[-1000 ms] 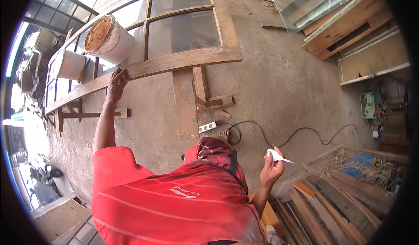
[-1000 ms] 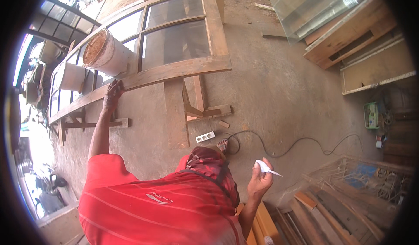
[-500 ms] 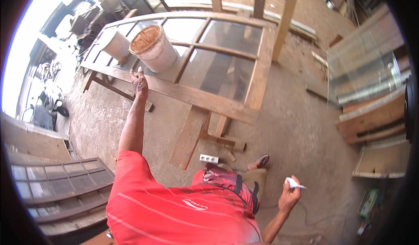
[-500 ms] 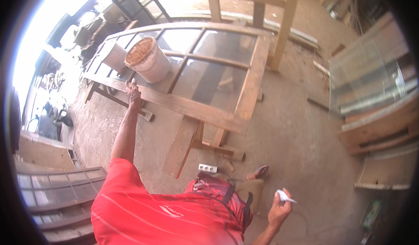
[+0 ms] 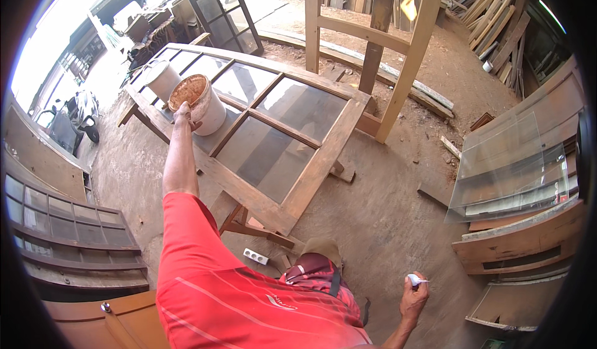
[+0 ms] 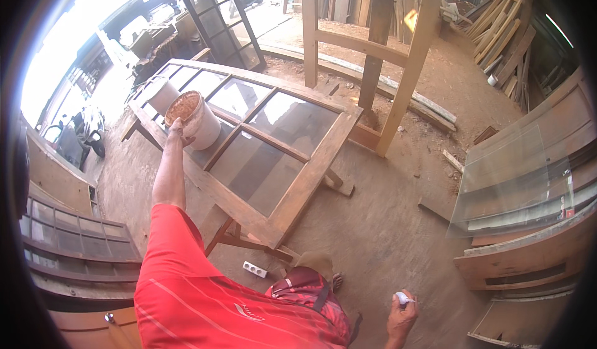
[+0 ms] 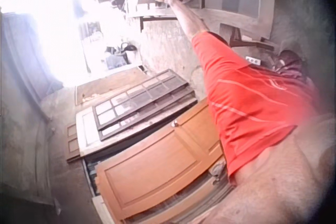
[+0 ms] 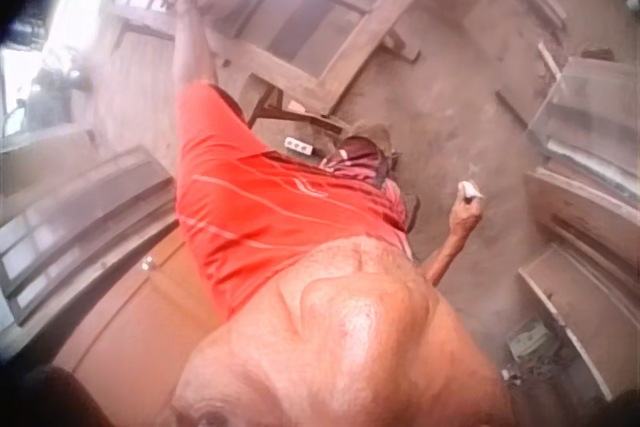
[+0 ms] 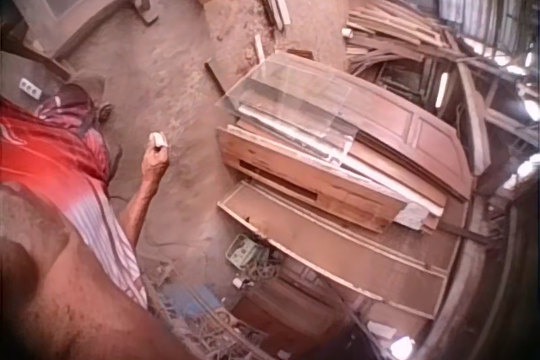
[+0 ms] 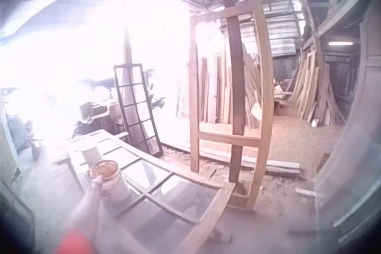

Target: The person applies a white adhesive from a tube into the joints of a wooden window frame. They use their fingers to spread the adhesive and ensure it fills the gaps between the wooden pieces. The person works on multiple joints along the frame's perimeter.

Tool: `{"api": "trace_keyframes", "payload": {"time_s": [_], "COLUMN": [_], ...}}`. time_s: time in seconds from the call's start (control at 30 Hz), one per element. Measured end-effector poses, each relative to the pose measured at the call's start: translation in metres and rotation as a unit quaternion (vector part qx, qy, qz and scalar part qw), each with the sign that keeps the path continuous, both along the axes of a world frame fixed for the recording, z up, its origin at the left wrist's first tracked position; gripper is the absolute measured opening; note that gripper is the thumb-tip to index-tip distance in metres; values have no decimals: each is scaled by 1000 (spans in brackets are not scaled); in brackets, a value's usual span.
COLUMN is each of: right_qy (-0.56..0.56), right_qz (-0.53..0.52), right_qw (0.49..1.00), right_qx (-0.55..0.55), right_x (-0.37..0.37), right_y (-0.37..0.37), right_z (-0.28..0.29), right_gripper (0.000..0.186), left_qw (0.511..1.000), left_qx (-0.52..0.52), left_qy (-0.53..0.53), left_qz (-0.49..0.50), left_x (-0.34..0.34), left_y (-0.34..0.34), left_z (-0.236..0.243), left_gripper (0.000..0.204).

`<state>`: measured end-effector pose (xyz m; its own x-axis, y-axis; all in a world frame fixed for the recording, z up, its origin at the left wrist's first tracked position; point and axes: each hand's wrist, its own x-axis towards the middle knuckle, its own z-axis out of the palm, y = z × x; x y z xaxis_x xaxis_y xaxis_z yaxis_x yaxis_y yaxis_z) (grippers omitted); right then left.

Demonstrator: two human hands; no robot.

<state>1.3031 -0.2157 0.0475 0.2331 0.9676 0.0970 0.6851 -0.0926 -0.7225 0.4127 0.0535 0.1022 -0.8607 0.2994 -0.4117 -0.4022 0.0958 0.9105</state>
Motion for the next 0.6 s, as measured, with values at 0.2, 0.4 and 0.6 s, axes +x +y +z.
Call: {"api": "trace_keyframes", "payload": {"time_s": [0.2, 0.4, 0.6], "right_qy": [-72, -52, -63], "right_qz": [142, 275, 400], "right_qw": [986, 949, 901], "right_qx": [-58, -144, -158], "right_x": [-7, -59, -160], "right_y": [69, 152, 298], "right_z": [-27, -49, -14], "right_gripper": [26, 26, 24], "left_qw": [997, 995, 995], "left_qx": [-48, -27, -20], "left_qy": [59, 93, 94], "left_qz": [-2, 39, 30], "left_x": [-2, -24, 31], "left_y": [-8, -18, -31], "left_z": [-18, -24, -8], "left_gripper": [76, 76, 76]}}
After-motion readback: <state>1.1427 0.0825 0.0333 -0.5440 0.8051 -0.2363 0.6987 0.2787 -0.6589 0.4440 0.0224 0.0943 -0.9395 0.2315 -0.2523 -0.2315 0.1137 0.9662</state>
